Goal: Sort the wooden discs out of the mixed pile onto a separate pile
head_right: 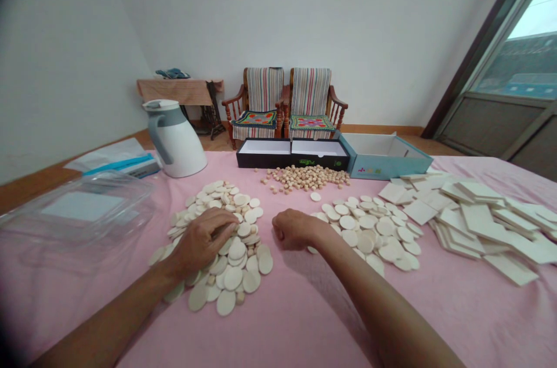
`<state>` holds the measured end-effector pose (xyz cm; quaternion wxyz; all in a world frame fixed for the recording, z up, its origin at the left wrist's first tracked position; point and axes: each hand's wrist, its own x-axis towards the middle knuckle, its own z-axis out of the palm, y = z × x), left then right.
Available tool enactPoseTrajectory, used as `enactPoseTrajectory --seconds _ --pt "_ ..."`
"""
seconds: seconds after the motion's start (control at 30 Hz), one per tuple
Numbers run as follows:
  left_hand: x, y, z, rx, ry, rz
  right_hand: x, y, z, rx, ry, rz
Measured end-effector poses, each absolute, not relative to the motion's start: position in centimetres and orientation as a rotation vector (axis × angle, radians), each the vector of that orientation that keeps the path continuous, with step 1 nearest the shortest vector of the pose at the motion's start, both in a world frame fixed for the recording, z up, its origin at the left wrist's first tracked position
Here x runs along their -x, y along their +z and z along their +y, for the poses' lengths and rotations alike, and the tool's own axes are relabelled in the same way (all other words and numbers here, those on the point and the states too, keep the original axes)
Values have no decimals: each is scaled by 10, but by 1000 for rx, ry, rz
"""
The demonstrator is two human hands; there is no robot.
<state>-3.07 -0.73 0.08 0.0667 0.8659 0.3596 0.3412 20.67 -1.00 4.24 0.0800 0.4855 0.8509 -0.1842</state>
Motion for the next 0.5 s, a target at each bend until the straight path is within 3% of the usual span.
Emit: enactPoseTrajectory --seconds 0.13,0.33,0.5 --pt "31 1 -8 -2609 1029 1082 -209 32 -2 -1510 -539 2584" --pt "32 1 -8 -2603 1012 1081 -206 19 12 -2157 -262 2882" --pt "31 2 -7 -2590 1007 1091 -194 22 0 -1624 -781 3061"
